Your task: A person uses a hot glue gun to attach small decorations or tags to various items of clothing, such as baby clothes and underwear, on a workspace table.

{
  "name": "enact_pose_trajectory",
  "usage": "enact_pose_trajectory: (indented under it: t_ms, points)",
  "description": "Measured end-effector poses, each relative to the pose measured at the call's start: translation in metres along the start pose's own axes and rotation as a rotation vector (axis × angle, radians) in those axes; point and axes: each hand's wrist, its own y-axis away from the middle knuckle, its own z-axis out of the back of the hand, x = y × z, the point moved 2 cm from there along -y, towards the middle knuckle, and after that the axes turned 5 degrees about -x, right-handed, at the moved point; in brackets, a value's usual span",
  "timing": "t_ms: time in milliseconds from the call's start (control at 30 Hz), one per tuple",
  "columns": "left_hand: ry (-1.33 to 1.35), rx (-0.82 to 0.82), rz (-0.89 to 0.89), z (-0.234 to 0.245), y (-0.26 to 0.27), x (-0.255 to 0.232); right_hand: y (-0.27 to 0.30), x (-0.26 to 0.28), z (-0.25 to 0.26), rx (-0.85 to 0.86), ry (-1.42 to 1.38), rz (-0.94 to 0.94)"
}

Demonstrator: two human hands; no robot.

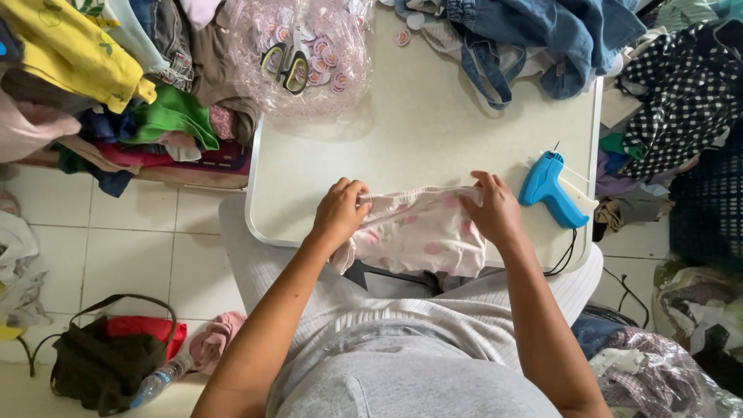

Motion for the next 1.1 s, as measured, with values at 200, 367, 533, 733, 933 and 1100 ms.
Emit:
enact_pose_trajectory:
  t_ms: [200,367,533,733,933,1100]
  points:
    - [0.16,-0.305,-0.224,0.068,-0.015,-0.029,-0.018,0.012,0.048,-0.117,-0.168,0.069]
    - [0.249,-0.482,-0.466,0.152,0.014,-0.092,0.019,0.082,0.145,-0.402,-0.355,0.355]
    - [0.202,-0.582,-0.638,0.159,0.049,-0.108,0.049,0.084,0.142,-0.512,-0.327,0.482]
    - [-0.1,-0.17,-0.398,0.059,0.064,-0.03,0.073,0.037,0.045,-0.228,-0.189,0.44]
    - [-0.21,-0.18,-0.39,0.029,0.062,-0.015,0.081,0.037,0.027,-0.133,-0.176,0.284]
    - [-0.308,-0.15,-0.388,0.014,0.045,-0.039,0.062,0.041,0.004,-0.255,-0.113,0.377]
